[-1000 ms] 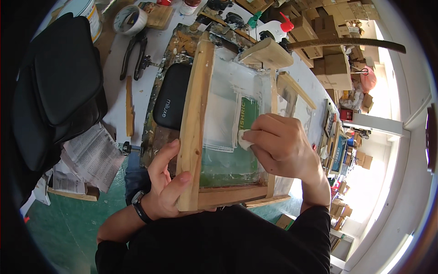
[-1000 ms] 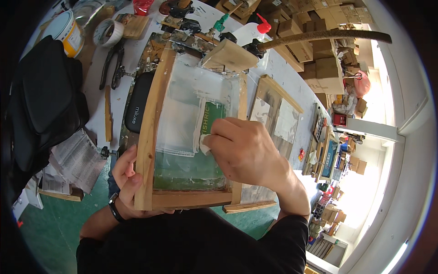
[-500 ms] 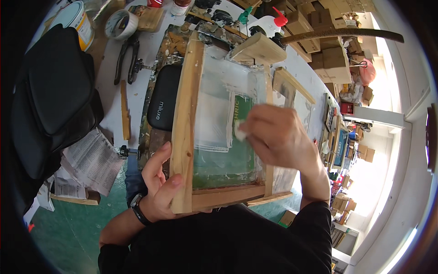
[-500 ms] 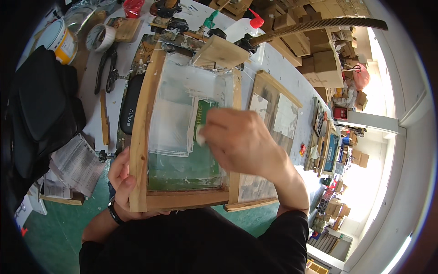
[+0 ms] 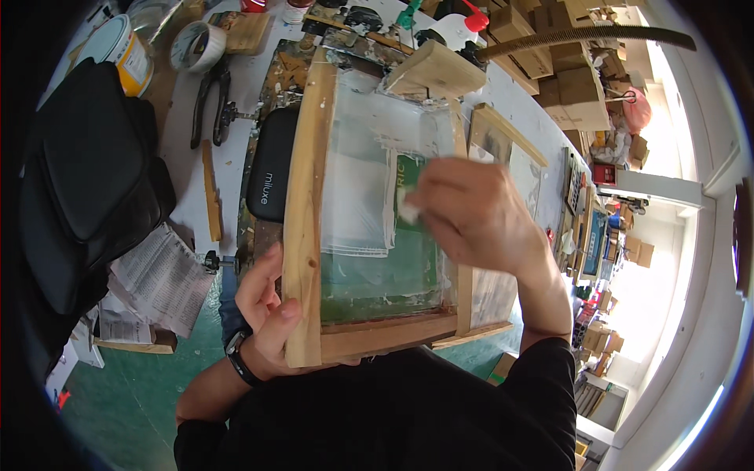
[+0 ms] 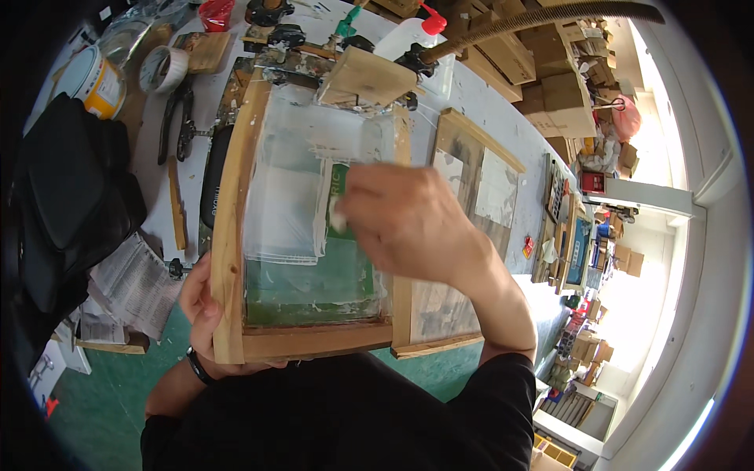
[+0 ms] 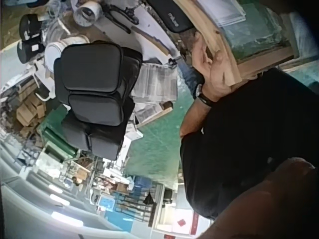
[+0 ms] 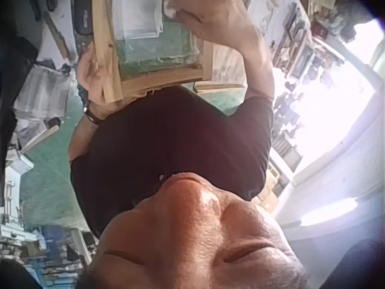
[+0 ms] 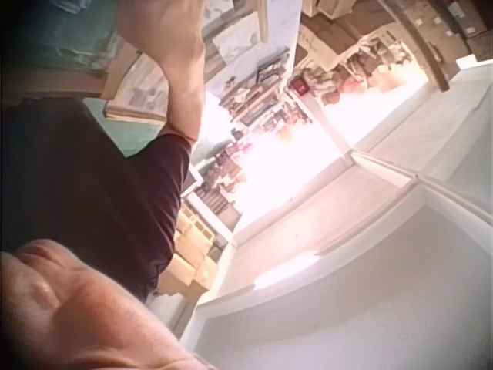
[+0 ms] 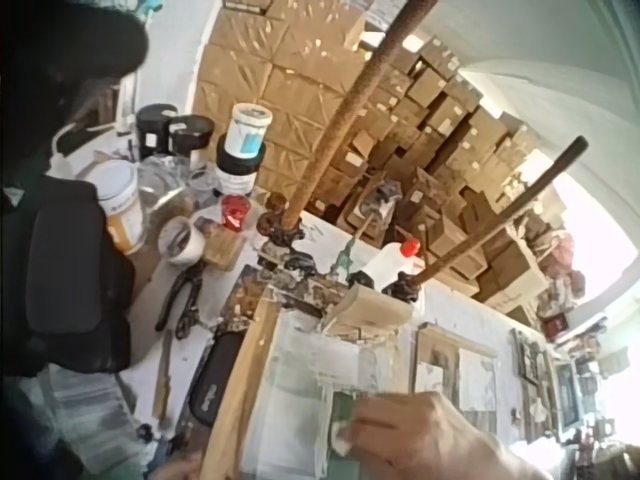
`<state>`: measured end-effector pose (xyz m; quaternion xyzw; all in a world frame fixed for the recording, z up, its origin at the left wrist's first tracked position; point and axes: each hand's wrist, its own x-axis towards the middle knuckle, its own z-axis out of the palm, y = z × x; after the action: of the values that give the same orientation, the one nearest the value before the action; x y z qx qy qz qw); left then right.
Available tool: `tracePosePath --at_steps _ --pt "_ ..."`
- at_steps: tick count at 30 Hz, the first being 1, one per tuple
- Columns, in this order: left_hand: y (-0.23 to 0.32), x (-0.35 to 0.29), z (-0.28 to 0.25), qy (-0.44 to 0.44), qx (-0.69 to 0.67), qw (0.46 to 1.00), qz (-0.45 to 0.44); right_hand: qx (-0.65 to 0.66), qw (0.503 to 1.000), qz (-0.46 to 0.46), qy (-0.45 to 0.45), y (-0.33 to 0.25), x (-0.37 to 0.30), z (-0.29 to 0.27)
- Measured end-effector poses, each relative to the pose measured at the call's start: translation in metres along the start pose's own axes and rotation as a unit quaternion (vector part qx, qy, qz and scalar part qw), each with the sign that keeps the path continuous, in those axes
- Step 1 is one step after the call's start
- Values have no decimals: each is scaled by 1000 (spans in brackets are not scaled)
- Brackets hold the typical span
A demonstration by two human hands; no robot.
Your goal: The person is screen printing a logo onto black padded cases using a manual screen frame.
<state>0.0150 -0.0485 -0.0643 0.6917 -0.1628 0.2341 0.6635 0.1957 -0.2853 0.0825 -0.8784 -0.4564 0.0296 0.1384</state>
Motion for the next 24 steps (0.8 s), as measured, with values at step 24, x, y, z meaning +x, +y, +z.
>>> tracePosePath --at_steps 24 --pt "6 29 2 11 60 997 47 449 672 305 503 12 -96 -1"
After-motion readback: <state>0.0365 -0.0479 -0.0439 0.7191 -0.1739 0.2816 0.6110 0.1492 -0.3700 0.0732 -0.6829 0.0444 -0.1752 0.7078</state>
